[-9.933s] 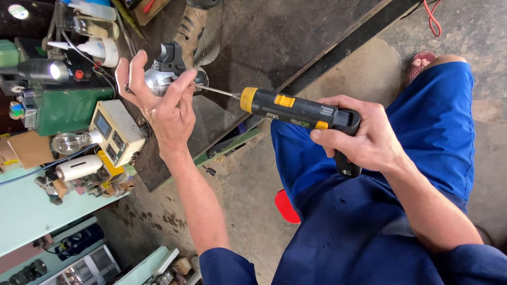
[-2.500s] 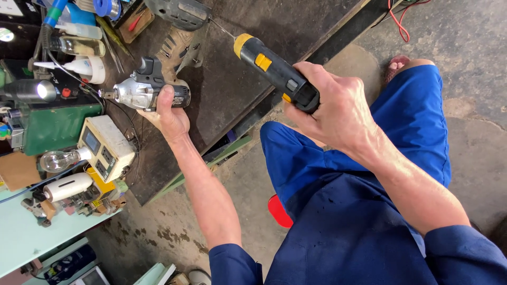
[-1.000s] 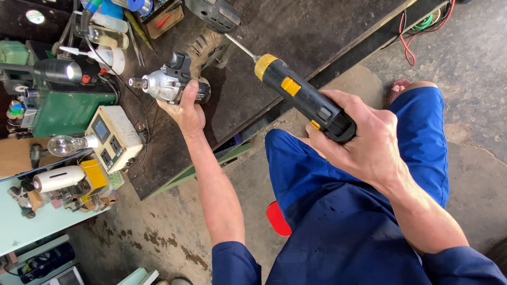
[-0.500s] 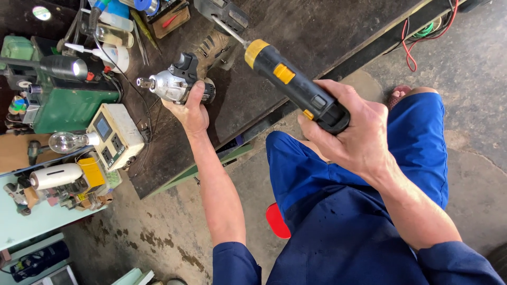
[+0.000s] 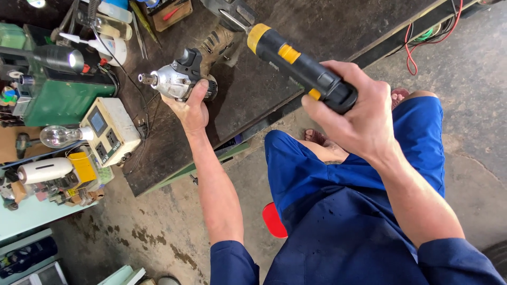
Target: The person uses a yellow and black electric screwdriver to remove screws from a silver and black impact wrench. They place the screws on the workbench, then detach the battery pack from the impact wrench and set it aside.
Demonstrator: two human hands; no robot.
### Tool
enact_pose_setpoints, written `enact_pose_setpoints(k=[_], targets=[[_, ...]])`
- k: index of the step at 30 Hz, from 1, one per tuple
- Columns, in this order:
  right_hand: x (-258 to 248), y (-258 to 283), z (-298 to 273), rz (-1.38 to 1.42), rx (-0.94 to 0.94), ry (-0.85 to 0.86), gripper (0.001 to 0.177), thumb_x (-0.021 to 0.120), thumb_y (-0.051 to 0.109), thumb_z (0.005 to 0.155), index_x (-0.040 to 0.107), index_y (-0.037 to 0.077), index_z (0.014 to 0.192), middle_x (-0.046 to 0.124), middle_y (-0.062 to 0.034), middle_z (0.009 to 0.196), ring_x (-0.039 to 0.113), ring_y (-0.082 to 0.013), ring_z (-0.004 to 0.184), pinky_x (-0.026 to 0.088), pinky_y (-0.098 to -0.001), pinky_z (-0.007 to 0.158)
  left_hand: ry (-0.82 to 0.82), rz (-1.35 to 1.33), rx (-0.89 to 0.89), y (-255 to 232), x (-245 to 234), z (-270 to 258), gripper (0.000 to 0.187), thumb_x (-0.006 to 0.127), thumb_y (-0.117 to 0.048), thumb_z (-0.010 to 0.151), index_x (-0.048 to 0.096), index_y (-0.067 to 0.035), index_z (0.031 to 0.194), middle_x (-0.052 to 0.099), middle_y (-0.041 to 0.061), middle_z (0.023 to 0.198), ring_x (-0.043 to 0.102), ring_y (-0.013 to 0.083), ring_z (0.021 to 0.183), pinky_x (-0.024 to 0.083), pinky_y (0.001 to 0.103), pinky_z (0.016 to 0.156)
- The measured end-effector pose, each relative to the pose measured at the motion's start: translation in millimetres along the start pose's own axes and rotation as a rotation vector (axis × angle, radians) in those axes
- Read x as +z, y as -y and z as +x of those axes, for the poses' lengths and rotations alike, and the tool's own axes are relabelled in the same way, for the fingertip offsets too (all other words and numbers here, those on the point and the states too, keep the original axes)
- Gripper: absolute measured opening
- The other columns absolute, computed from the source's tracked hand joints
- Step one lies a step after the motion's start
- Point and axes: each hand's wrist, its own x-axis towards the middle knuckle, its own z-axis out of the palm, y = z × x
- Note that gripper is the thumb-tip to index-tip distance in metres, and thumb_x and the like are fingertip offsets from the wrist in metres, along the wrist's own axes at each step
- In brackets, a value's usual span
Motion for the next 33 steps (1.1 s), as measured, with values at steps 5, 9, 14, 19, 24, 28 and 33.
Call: enact_pose_setpoints(k=[5, 9, 14, 19, 24, 28, 33], targets=[[-7.0, -17.5, 8.1, -0.171, -0.343, 0.022, 0.037, 0.075, 0.006, 0.093, 0.064, -0.003, 0.128, 0.070, -0.0091, 0.095, 0.063, -0.0228, 0.067, 0.052, -0.0332, 0.063, 0.005, -0.016, 0.026, 4.3, -1.5, 0.8, 0.095, 0.086, 0.011, 0.081, 0.029, -0.010, 0.154, 0.058, 0.021, 0.139, 0.062, 0.0293, 0.122, 0.054, 0.048, 0.109], [-4.5, -7.2, 4.9, -0.063, -0.051, -0.012, 0.039, 0.076, 0.014, 0.088, 0.068, 0.000, 0.123, 0.066, -0.0048, 0.088, 0.056, -0.0157, 0.070, 0.048, -0.0302, 0.066, 0.012, 0.008, 0.026, 2.8, -1.4, -1.8, 0.097, 0.087, 0.008, 0.082, 0.026, -0.011, 0.154, 0.053, 0.022, 0.143, 0.060, 0.0303, 0.126, 0.053, 0.049, 0.110], [-17.3, -9.8, 13.2, -0.059, -0.198, 0.101, 0.040, 0.074, 0.010, 0.091, 0.064, -0.005, 0.127, 0.065, -0.0080, 0.087, 0.054, -0.0179, 0.062, 0.047, -0.0302, 0.058, 0.018, 0.002, 0.015, 2.1, -3.1, -2.7, 0.099, 0.088, 0.009, 0.083, 0.025, -0.012, 0.156, 0.052, 0.022, 0.145, 0.058, 0.0307, 0.129, 0.052, 0.050, 0.112], [-14.9, -15.8, 9.6, -0.149, -0.379, 0.130, 0.042, 0.074, 0.006, 0.093, 0.062, -0.009, 0.131, 0.059, -0.0081, 0.074, 0.057, -0.0211, 0.056, 0.047, -0.0325, 0.053, 0.041, 0.020, 0.035, -1.2, 1.0, -1.5, 0.092, 0.084, 0.012, 0.082, 0.030, -0.013, 0.152, 0.055, 0.020, 0.140, 0.060, 0.0303, 0.124, 0.053, 0.048, 0.110], [-9.1, 3.9, -3.2, -0.213, -0.289, 0.072, 0.041, 0.071, 0.011, 0.096, 0.057, 0.000, 0.133, 0.069, -0.0104, 0.094, 0.063, -0.0256, 0.064, 0.051, -0.0360, 0.058, 0.015, 0.026, 0.025, 0.9, -1.0, -1.4, 0.089, 0.083, 0.013, 0.082, 0.031, -0.012, 0.150, 0.057, 0.020, 0.138, 0.062, 0.0295, 0.121, 0.055, 0.048, 0.107], [-17.7, 4.1, 1.4, -0.147, -0.234, 0.066, 0.041, 0.071, 0.010, 0.095, 0.056, 0.000, 0.132, 0.065, -0.0091, 0.091, 0.058, -0.0267, 0.062, 0.047, -0.0355, 0.060, 0.036, 0.031, 0.033, -10.5, 7.5, -3.8, 0.089, 0.084, 0.011, 0.083, 0.031, -0.011, 0.151, 0.057, 0.021, 0.138, 0.062, 0.0299, 0.121, 0.056, 0.050, 0.105], [-17.3, -1.4, 1.5, -0.043, -0.165, 0.079, 0.042, 0.069, 0.016, 0.092, 0.055, 0.000, 0.129, 0.066, -0.0072, 0.095, 0.055, -0.0244, 0.062, 0.047, -0.0340, 0.062, 0.184, 0.375, 0.223, -96.5, 74.3, -7.3, 0.072, 0.065, 0.007, 0.071, 0.036, -0.010, 0.135, 0.047, 0.016, 0.126, 0.055, 0.0271, 0.107, 0.057, 0.040, 0.089]])
